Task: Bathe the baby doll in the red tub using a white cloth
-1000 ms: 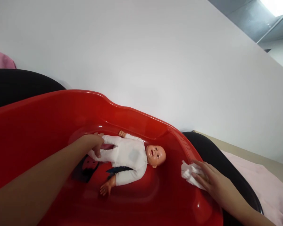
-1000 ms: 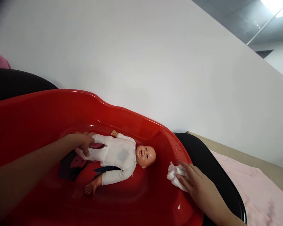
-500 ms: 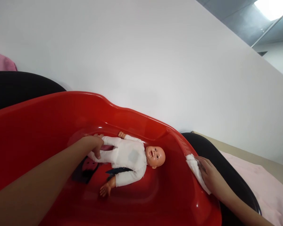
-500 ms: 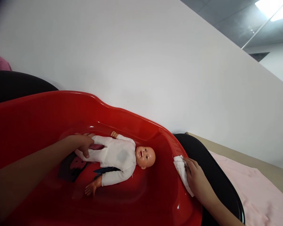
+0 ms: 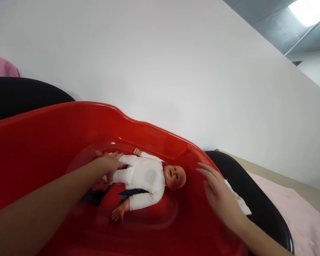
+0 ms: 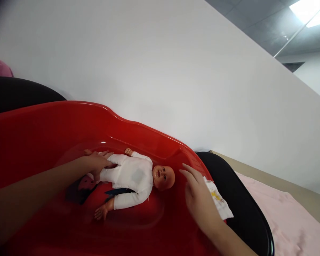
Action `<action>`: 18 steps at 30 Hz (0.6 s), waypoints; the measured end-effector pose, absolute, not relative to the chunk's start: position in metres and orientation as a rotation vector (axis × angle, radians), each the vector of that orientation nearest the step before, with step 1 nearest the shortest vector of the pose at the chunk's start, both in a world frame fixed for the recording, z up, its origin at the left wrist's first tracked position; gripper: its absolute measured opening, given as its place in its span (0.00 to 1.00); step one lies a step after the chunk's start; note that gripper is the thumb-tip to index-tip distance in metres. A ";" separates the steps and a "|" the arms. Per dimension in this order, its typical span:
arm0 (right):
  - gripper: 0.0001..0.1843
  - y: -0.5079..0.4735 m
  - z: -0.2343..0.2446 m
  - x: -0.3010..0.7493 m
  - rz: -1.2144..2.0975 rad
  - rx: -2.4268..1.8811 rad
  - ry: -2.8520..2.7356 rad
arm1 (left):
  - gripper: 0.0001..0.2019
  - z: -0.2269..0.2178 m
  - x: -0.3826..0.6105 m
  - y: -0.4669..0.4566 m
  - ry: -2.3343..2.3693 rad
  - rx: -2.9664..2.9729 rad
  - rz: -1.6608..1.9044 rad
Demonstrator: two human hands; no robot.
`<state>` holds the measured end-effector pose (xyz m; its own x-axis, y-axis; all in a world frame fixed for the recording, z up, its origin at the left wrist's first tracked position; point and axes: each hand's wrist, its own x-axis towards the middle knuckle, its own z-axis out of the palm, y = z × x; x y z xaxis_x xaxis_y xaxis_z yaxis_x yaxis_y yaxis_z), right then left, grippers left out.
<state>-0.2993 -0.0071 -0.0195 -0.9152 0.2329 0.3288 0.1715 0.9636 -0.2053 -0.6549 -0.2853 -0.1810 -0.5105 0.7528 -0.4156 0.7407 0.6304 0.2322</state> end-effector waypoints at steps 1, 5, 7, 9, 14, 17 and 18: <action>0.25 -0.013 -0.028 -0.314 0.340 -0.328 -2.773 | 0.63 -0.179 -0.651 -0.285 2.361 1.198 -0.042; 0.22 -0.017 -0.069 -0.385 0.496 -0.503 -2.870 | 0.66 -0.170 -0.643 -0.283 2.327 1.174 -0.198; 0.20 -0.010 -0.089 -0.418 0.563 -0.702 -2.927 | 0.66 -0.169 -0.643 -0.282 2.334 1.146 -0.178; 0.21 0.001 -0.105 -0.444 0.605 -0.866 -2.937 | 0.63 -0.171 -0.646 -0.283 2.348 1.144 -0.085; 0.21 0.034 -0.127 -0.470 0.692 -1.079 -2.831 | 0.61 -0.177 -0.650 -0.283 2.374 1.113 -0.031; 0.20 0.049 -0.139 -0.467 0.784 -1.189 -2.751 | 0.60 -0.176 -0.652 -0.280 2.342 1.082 -0.069; 0.20 0.052 -0.142 -0.464 0.822 -1.224 -2.718 | 0.60 -0.176 -0.653 -0.279 2.331 1.079 -0.077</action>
